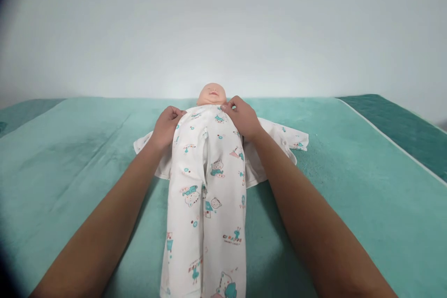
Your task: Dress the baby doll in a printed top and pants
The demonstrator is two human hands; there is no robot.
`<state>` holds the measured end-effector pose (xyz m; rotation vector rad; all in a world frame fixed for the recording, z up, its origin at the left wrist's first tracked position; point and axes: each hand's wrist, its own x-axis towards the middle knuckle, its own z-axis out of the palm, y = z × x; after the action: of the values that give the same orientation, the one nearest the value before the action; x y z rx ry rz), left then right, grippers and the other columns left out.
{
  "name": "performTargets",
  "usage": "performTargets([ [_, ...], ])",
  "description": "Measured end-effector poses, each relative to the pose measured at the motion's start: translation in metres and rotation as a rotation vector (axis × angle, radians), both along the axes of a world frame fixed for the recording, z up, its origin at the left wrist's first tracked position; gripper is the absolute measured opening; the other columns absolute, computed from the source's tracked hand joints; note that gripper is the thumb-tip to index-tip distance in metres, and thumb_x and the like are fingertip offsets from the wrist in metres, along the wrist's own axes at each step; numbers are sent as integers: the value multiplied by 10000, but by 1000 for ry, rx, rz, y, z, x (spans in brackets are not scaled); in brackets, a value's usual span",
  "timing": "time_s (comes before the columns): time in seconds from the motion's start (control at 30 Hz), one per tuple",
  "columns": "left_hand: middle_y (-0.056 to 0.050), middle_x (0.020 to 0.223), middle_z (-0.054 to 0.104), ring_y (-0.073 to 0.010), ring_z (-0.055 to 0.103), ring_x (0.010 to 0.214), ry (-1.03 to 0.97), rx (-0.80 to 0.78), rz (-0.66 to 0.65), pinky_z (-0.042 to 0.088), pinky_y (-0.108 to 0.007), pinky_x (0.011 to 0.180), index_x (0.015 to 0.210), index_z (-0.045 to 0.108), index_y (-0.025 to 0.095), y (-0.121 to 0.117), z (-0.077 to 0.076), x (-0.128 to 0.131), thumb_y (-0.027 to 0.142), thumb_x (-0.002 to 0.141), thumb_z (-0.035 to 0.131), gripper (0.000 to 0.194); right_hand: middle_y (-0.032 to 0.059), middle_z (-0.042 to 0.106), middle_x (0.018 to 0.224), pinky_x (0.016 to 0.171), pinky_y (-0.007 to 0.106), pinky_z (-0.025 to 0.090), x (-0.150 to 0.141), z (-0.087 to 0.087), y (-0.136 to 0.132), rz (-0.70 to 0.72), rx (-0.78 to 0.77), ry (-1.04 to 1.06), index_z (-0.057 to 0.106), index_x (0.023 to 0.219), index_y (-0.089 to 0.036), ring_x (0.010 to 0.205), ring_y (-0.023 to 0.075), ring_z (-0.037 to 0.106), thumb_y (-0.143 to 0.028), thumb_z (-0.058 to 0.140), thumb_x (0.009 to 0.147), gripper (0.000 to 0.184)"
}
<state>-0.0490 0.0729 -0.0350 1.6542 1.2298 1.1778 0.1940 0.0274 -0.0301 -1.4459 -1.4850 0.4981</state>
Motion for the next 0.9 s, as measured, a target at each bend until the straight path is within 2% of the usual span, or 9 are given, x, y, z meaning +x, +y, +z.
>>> performTargets([
  [0.1, -15, 901, 665, -171, 615, 876, 28, 79, 27, 477, -309, 801, 838, 513, 216, -2, -7, 3, 341, 861, 597, 152, 18, 664, 872, 756, 337, 406, -2, -4, 7, -56, 4, -48, 557, 775, -222, 783, 180, 536, -455, 600, 845, 248],
  [0.17, -33, 1011, 685, -192, 626, 978, 90, 170, 11, 475, -348, 888, 937, 537, 226, -8, -10, 2, 331, 907, 531, 109, 18, 664, 839, 749, 341, 422, -3, -6, 6, -65, 11, 3, 561, 756, -221, 767, 179, 546, -442, 612, 833, 240],
  [0.23, -57, 1155, 676, -217, 598, 1106, 206, 301, 7, 442, -393, 992, 1079, 565, 238, -15, -12, -1, 321, 944, 468, 186, 18, 680, 852, 767, 348, 450, -6, -9, 0, -79, 47, 94, 583, 785, -222, 785, 182, 579, -406, 607, 831, 192],
  [0.33, -86, 1322, 612, -250, 513, 1253, 391, 499, 26, 365, -437, 1100, 1218, 576, 235, -28, -15, -8, 280, 952, 437, 303, 39, 707, 1014, 899, 383, 475, -14, -11, -21, -126, 154, 201, 623, 899, -220, 956, 204, 632, -318, 578, 836, 125],
  [0.43, -92, 1376, 570, -249, 475, 1294, 459, 602, 63, 353, -442, 1122, 1269, 565, 227, -53, -15, -17, 206, 940, 425, 358, 64, 689, 1174, 1014, 434, 454, -29, -6, -57, -190, 208, 238, 636, 1022, -227, 1109, 223, 622, -283, 537, 869, 191],
  [0.57, -88, 1220, 618, -227, 535, 1193, 410, 603, 114, 422, -416, 1057, 1221, 591, 220, -128, -13, -37, 192, 951, 455, 304, 56, 632, 1319, 1109, 471, 402, -53, -6, -136, -160, 243, 200, 628, 1164, -271, 1265, 228, 553, -277, 534, 913, 268],
  [0.7, -46, 1095, 600, -186, 597, 1061, 335, 392, -20, 499, -338, 935, 1106, 657, 277, -230, -19, -65, 195, 931, 546, 223, 58, 450, 1534, 1167, 538, 338, -68, -31, -237, -8, 133, 150, 590, 1249, -296, 1417, 257, 414, -252, 561, 926, 328],
  [0.77, -41, 1109, 594, -182, 613, 1044, 308, 288, -91, 527, -322, 886, 1107, 653, 311, -270, -26, -75, 194, 913, 575, 240, 68, 417, 1552, 1139, 548, 384, -73, -46, -282, 46, 62, 163, 564, 1300, -314, 1416, 268, 419, -226, 563, 930, 381],
  [0.9, -62, 1161, 609, -227, 614, 1098, 382, 245, -95, 537, -386, 909, 1208, 609, 338, -307, -40, -75, 190, 861, 624, 378, 97, 525, 1424, 1043, 503, 504, -88, -54, -333, 44, 74, 225, 558, 1273, -320, 1319, 265, 522, -194, 558, 928, 367],
])
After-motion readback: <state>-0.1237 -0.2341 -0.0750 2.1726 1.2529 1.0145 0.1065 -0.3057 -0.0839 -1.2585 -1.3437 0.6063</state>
